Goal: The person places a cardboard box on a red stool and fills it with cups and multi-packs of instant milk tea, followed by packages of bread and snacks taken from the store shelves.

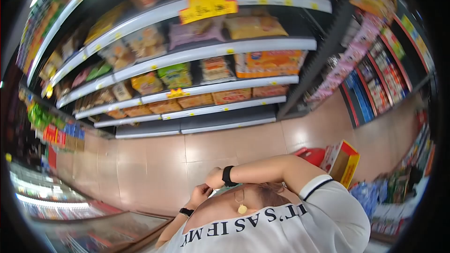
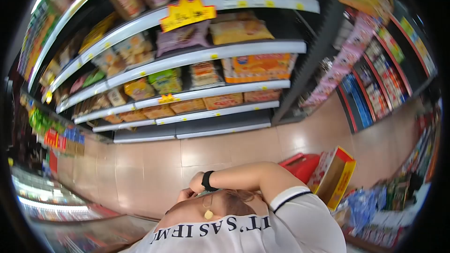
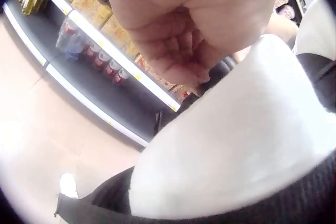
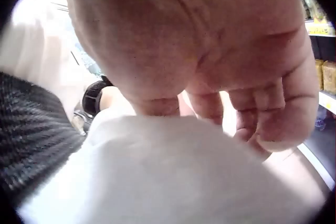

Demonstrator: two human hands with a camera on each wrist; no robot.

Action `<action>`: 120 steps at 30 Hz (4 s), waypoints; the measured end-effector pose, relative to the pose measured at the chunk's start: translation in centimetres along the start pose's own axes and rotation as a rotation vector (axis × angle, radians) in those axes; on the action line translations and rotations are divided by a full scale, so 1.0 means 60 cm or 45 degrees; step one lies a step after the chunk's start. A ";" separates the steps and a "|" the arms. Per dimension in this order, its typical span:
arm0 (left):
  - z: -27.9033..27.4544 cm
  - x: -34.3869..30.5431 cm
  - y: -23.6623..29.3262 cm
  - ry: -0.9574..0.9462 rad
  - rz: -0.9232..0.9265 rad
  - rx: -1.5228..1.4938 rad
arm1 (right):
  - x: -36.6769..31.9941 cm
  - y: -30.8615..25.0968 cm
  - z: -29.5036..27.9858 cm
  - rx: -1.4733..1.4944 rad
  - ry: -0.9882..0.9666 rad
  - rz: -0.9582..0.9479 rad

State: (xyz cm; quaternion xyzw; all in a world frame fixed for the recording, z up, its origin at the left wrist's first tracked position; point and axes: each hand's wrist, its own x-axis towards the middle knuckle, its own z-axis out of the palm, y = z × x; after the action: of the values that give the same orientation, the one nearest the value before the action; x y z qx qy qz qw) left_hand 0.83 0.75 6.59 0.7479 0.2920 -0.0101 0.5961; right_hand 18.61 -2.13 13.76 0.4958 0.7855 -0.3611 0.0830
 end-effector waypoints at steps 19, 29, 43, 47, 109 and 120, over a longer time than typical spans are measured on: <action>-0.024 0.106 0.045 -0.672 -0.553 -0.265 | -0.269 0.328 0.349 0.740 1.205 0.395; 0.139 0.151 0.141 -0.637 -0.485 -0.005 | -0.747 0.152 0.687 0.957 1.794 2.843; 0.233 0.126 0.277 -0.649 -0.792 -0.229 | -0.719 0.133 0.949 1.746 1.280 2.377; 0.217 0.202 0.200 -0.735 -0.912 -0.183 | -0.707 0.137 0.847 2.506 1.057 2.067; 0.094 -0.082 -0.123 0.474 -1.310 -0.583 | -0.206 0.425 0.738 0.675 1.378 2.106; 0.104 -0.160 -0.177 0.686 -1.412 -1.162 | -0.132 0.473 0.650 0.672 1.229 1.602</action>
State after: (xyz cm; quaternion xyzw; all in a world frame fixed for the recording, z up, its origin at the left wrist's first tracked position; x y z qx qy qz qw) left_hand -9.82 -7.68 -1.14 0.1481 0.7350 -0.0035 0.6617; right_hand 37.43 -26.11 -24.40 0.9453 0.2009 -0.1674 -0.1952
